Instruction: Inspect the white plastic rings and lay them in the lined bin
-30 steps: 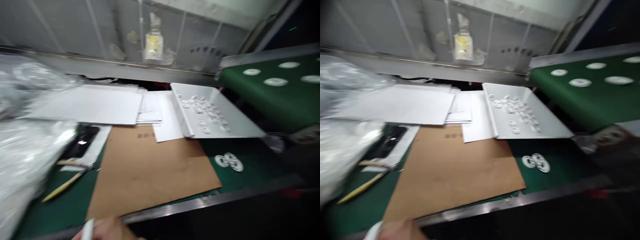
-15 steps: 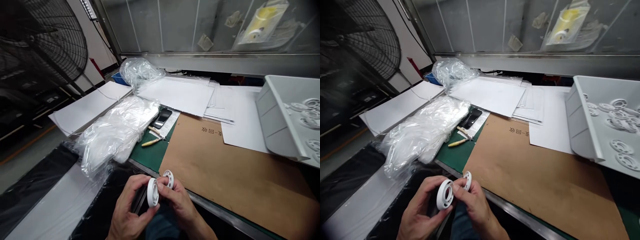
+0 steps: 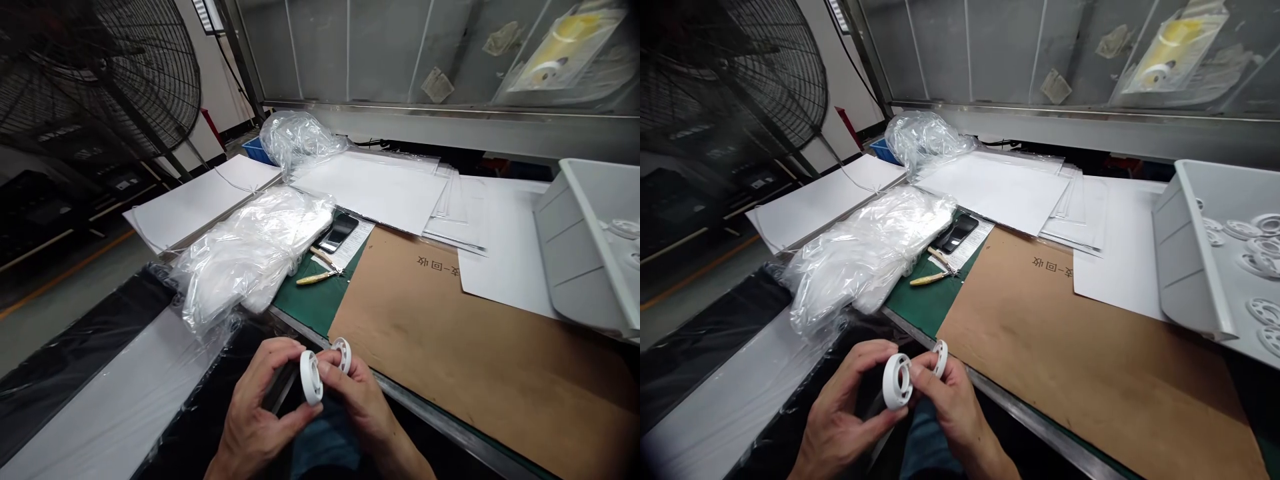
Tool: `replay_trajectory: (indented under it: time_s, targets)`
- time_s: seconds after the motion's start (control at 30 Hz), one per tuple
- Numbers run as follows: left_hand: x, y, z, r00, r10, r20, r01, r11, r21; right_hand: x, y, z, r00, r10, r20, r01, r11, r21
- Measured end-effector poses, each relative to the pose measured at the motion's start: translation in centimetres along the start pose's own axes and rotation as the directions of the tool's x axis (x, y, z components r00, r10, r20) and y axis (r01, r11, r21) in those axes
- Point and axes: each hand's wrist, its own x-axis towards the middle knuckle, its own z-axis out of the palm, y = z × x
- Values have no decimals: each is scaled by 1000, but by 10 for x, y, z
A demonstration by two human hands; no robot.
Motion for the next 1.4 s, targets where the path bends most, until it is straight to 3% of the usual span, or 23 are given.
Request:
replay_trajectory:
  time_s: [0.17,0.5,0.63,0.77,1.0,1.17,1.3,1.4]
  targets:
    - [-2,0,0,1000,-25,-19,25,1000,13,-2,-2,0,998,8,-70,-12,998,-61]
    - [-3,3,0,998,-62,-27,63,997,50,-3,-5,2,996,-18,-84,6,990,-139]
    - [-2,3,4,999,-35,-23,38,992,123,-8,-3,0,972,-166,-168,119,959,-257]
    - [-2,2,8,999,-12,-34,19,981,193,-12,0,4,929,-324,-177,238,893,-382]
    - [-2,1,18,998,64,-18,-58,971,232,-6,0,14,833,-494,-251,278,764,-582]
    - [-5,4,25,999,21,34,-25,994,109,1,-3,3,899,-341,-277,162,843,-513]
    - [-4,7,26,999,-32,41,30,999,30,3,-3,-7,901,-282,-329,122,894,-432]
    - [-4,7,25,998,-58,34,58,998,0,3,-6,-12,939,-157,-305,47,940,-338]
